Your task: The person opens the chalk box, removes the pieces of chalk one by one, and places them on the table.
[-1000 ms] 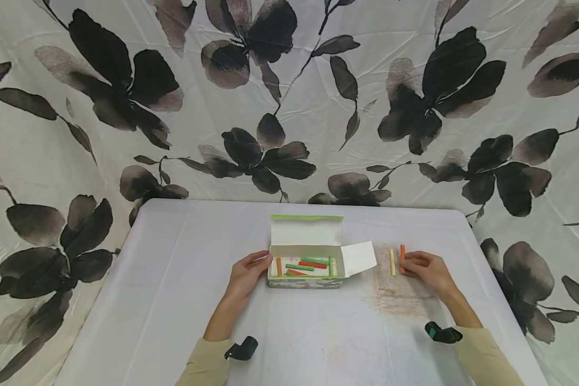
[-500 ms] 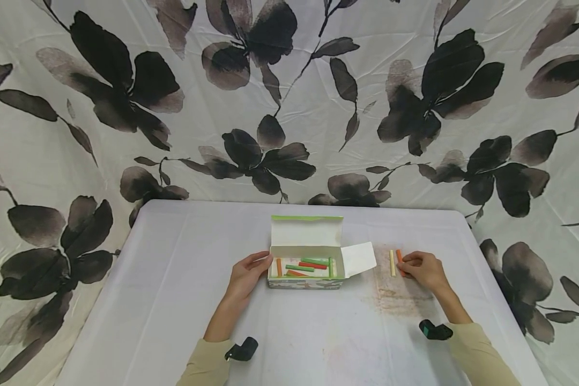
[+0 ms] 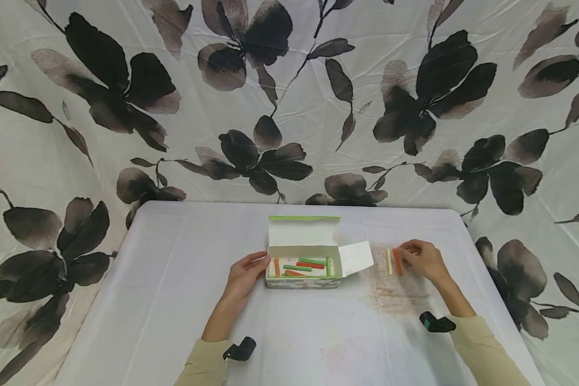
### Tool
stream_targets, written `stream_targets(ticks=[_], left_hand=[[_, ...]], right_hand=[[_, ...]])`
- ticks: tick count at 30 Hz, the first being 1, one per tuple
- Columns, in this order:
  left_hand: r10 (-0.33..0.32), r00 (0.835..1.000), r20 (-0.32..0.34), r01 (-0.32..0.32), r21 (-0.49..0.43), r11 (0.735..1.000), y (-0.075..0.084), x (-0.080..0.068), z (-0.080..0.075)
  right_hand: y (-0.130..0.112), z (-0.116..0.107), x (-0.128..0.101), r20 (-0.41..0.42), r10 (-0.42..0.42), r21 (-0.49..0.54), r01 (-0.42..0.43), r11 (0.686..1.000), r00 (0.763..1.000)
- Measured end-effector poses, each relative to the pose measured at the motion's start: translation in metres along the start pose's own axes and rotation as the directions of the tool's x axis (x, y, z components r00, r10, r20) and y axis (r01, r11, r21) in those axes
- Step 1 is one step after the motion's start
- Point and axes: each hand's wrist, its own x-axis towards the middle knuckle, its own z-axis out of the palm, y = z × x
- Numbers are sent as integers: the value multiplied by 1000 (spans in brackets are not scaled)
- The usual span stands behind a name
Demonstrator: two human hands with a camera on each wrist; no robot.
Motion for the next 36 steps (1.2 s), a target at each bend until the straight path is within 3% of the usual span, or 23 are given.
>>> stream_targets(ticks=[10, 19, 29, 36], left_hand=[[2, 1000, 8, -2, -2, 1000, -1, 2, -2], [-8, 1000, 1, 8, -4, 1000, -1, 2, -3], [-7, 1000, 8, 7, -28, 1000, -1, 2, -3], [1, 1000, 20, 0, -24, 1000, -1, 0, -2]], right_hand=[[-35, -12, 10, 24, -51, 79, 49, 996, 998], [-68, -9, 12, 65, -152, 110, 144, 983, 986], [-97, 10, 16, 94, -273, 111, 263, 958, 957], [-112, 29, 18, 163, -353, 145, 332, 932, 921]])
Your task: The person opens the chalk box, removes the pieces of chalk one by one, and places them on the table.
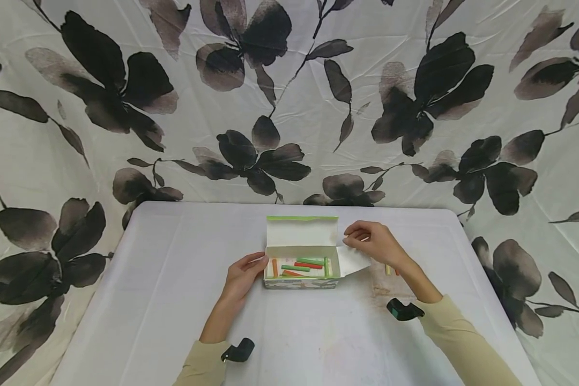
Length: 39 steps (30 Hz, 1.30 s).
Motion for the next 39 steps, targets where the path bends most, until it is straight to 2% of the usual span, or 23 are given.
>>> stream_targets(ticks=[7, 16, 26, 32, 39], left_hand=[[-6, 1000, -6, 6, 16, 1000, -1, 2, -1], [-6, 1000, -8, 6, 21, 1000, 1, 2, 0], [3, 1000, 8, -3, -15, 1000, 2, 0, 1], [8, 1000, 17, -8, -11, 1000, 2, 1, 1], [1, 1000, 2, -1, 2, 1000, 3, 2, 0]], right_hand=[[-5, 23, 11, 96, -89, 24, 87, 996, 991], [-10, 53, 18, 222, -113, 27, 110, 994, 968], [-8, 81, 24, 307, -163, 11, 168, 986, 937], [-5, 95, 29, 347, -159, 0, 170, 985, 924], [-5, 110, 36, 396, -110, -92, 159, 983, 912]])
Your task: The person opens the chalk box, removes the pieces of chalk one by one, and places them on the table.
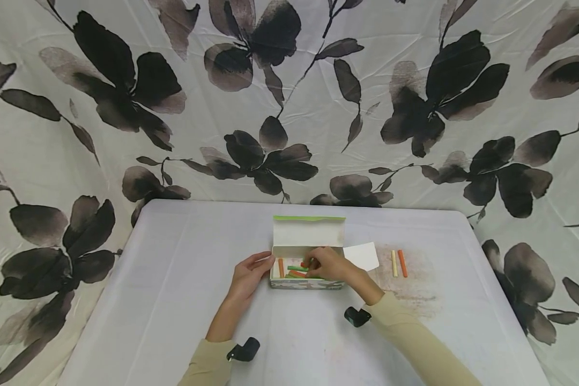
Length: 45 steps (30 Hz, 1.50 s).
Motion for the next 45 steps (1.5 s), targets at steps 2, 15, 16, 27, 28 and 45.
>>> stream_targets(ticks=[2, 15, 16, 27, 28, 45], left_hand=[[2, 1000, 3, -2, -6, 1000, 0, 0, 1], [6, 1000, -4, -6, -7, 1000, -3, -2, 3], [7, 1000, -4, -7, -9, 1000, -3, -2, 3], [0, 1000, -8, 0, -19, 1000, -2, -3, 2], [-2, 1000, -11, 2, -19, 1000, -2, -4, 2], [-3, 1000, 0, 3, 4, 1000, 3, -4, 0]], right_hand=[[-4, -1, 0, 8, 15, -13, -15, 1000, 1000], [-15, -4, 1, 23, 78, -16, -78, 997, 997], [-16, -4, 1, 33, 77, -9, -76, 997, 997], [-12, -16, -6, 67, -16, -13, 17, 1000, 998], [-11, -18, -7, 63, -22, -8, 22, 1000, 998], [0, -54, -38, -98, 14, 210, 7, 978, 995]])
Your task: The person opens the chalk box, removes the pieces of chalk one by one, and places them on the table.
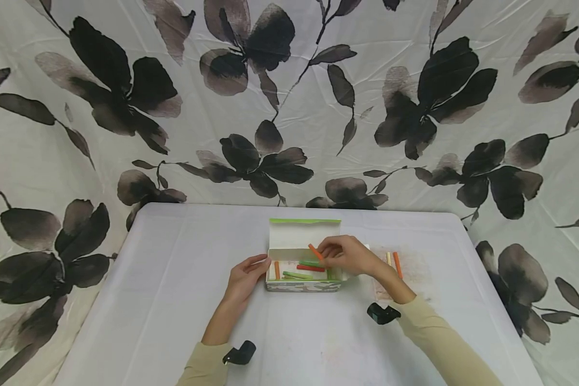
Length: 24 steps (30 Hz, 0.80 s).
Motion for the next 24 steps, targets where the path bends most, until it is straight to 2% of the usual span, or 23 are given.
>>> stream_targets(ticks=[7, 12, 17, 24], left_hand=[[4, 1000, -1, -4, 6, 1000, 0, 1, 0], [-1, 1000, -4, 1, 17, 1000, -2, 3, 0], [-6, 1000, -14, 6, 23, 1000, -3, 5, 0], [-1, 1000, 2, 1, 15, 1000, -3, 4, -1]], right_hand=[[5, -18, -13, -64, 29, 97, -23, 995, 998], [10, -32, -23, -111, 91, 192, -69, 979, 990], [13, -46, -33, -155, 175, 276, -127, 953, 972], [18, -60, -49, -202, 281, 329, -206, 922, 938]])
